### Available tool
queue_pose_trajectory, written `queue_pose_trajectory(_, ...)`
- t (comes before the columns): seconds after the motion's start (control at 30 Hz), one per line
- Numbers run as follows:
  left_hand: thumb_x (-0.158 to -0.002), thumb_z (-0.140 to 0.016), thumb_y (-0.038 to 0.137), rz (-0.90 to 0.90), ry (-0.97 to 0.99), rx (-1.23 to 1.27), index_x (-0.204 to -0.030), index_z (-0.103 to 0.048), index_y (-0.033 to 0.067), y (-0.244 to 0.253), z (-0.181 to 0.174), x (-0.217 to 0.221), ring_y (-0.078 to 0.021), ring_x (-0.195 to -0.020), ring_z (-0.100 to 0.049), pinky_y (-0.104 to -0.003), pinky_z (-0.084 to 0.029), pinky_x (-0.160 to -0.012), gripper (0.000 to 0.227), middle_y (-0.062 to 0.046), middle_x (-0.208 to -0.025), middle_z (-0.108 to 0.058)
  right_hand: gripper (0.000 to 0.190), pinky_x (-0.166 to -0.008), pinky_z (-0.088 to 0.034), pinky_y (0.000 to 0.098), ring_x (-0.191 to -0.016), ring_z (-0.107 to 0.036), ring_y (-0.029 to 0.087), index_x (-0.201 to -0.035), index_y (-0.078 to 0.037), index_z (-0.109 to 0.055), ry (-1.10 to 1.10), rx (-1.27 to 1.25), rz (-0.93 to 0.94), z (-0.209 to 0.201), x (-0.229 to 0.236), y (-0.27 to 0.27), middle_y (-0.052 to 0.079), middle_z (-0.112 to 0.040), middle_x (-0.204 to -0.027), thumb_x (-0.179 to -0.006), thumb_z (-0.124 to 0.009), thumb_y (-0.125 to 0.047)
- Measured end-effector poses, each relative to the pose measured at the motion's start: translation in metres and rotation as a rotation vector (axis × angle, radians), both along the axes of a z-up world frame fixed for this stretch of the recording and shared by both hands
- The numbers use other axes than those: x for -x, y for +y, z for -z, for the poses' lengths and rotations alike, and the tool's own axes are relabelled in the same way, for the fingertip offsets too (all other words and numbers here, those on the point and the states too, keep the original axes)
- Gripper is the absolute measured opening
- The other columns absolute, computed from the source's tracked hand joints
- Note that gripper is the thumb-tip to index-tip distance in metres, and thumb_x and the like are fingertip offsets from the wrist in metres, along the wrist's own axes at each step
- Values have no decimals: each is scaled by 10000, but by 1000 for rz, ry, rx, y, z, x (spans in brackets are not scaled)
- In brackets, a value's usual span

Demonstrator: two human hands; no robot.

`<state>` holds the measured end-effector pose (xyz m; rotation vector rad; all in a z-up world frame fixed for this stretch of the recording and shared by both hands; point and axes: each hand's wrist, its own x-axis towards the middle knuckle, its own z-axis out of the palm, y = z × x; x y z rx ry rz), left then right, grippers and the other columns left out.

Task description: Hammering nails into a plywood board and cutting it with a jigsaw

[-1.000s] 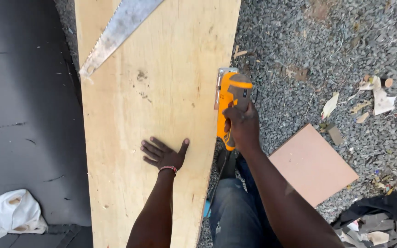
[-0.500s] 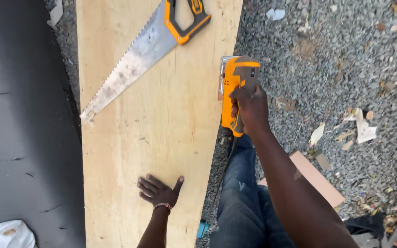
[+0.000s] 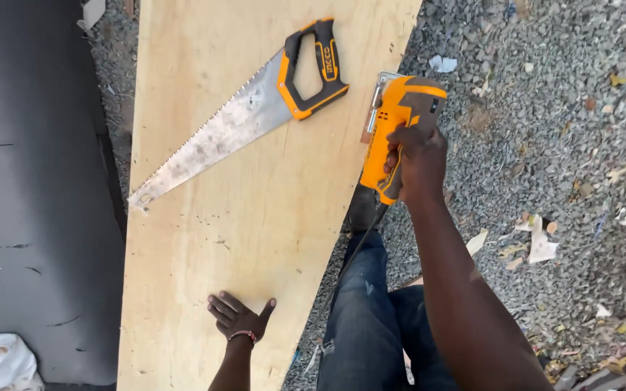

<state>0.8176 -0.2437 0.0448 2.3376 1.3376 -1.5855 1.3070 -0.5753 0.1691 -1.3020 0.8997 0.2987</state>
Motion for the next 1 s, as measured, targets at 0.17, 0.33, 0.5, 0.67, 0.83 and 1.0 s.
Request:
queue_pose_trajectory(0.17, -779, -890, 817, 169, -436, -166, -1872, -48, -47, -42, 7, -21, -596, -1789, -172, -748, -313, -1358, 1628, -373, -1945, -108, 233, -428, -451, 403, -437, -519, 188, -973, -49, -652, 29, 39, 57, -5, -48, -5, 103, -639, -716, -799, -769, -152)
queue_pose_trajectory(0.33, -1082, -756, 556, -534, -886, 766, -1709, -625, 115, -189, -52, -147, -297, -1582, -676, -475, -553, -1320, 778, -162, -1717, -702, 202, -410, -416, 385, -436, -509, 170, -865, -43, -630, -6, 30, 51, -11, -106, -17, 96, -629, -678, -766, -775, -142)
queue_pose_trajectory(0.5, -1064, -750, 544, -458, -887, 865, -1612, -658, 97, -282, -60, -213, -242, -1172, -761, -445, -597, -1057, 713, -97, -1290, -786, 170, -408, -446, 373, -441, -546, 169, -813, -47, -686, -50, 18, 8, 15, -178, -50, 95, -661, -670, -781, -807, -162)
queue_pose_trajectory(0.67, -1019, -824, 507, -455, -945, 607, -1495, -741, 88, -311, -55, -253, -239, -950, -796, -475, -617, -883, 639, -64, -1036, -823, 197, -458, -410, 373, -487, -544, 189, -761, -21, -691, -45, 7, -40, 15, -236, -85, 114, -640, -653, -743, -793, -189)
queue_pose_trajectory(0.83, -1097, -606, 669, -509, -649, 628, -1576, -742, 205, -329, -49, -236, -393, -1259, -833, -565, -606, -974, 681, -153, -1441, -856, 294, -617, -571, 423, -623, -679, 185, -1239, -139, -726, -150, 39, -163, -6, -209, -115, 51, -724, -841, -968, -837, -166)
queue_pose_trajectory(1.0, -1108, -646, 575, -601, -635, 512, -1453, -813, 248, -375, -58, -156, -482, -1292, -797, -611, -611, -1106, 504, -207, -1333, -872, 399, -835, -711, 419, -898, -833, 209, -1447, -140, -735, -184, 32, -339, -18, -133, -211, 73, -838, -1033, -1119, -882, -314)
